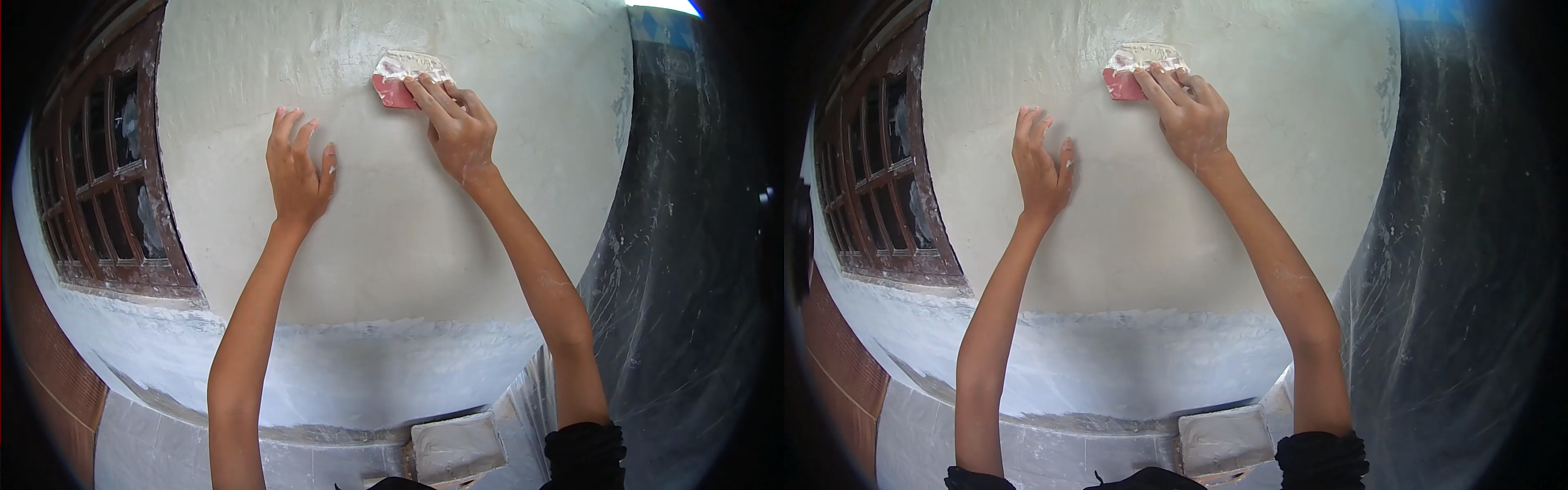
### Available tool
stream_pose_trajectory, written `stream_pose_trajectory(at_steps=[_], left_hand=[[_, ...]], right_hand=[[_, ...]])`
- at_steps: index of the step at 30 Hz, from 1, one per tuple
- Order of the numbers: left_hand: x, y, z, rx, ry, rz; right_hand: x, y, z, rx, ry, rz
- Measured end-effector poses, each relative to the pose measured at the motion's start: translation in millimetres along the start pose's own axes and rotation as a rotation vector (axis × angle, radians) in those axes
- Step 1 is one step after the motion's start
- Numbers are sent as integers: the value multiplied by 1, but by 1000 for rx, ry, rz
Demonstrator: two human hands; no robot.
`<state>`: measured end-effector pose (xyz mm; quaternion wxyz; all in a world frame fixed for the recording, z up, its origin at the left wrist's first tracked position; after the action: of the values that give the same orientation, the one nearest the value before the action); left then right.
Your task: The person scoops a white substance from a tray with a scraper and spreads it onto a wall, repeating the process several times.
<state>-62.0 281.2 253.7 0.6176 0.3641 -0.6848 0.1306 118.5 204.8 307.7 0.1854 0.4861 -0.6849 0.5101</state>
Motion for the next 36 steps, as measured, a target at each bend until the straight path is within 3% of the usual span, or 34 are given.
stream_pose_trajectory(at_steps=[7,15,23,27,29,30,32,33,35,36], left_hand=[[-4,5,3,-16,-25,-12],[-4,6,4,-29,-34,-12],[-7,8,7,-38,-92,8],[-4,4,5,-35,-14,18],[5,3,7,-34,-22,13],[11,2,8,-42,-26,-2],[19,3,9,-50,-23,-15],[25,5,9,-31,-36,-9],[32,7,5,-10,-48,-5],[35,8,3,-10,-70,2]], right_hand=[[-17,4,-5,-22,33,23],[-34,19,-8,-7,288,-13],[-65,49,15,13,426,11],[-57,66,44,43,503,-12],[-44,47,55,187,551,-230],[-33,42,58,183,541,-224],[-19,13,67,259,419,-454],[-9,9,63,259,422,-458],[2,-31,58,450,161,-763],[7,-40,47,452,158,-764]])
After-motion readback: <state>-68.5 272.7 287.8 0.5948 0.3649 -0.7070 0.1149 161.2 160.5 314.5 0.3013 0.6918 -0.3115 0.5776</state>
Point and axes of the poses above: each hand's wrist, its own x-axis towards the middle knuckle, its own z-axis out of the back of the hand, y = z × x, the point moved 10 cm from there along x, towards the middle knuckle, and after that the axes turned 1 degree about -y, right-handed, at the moved point
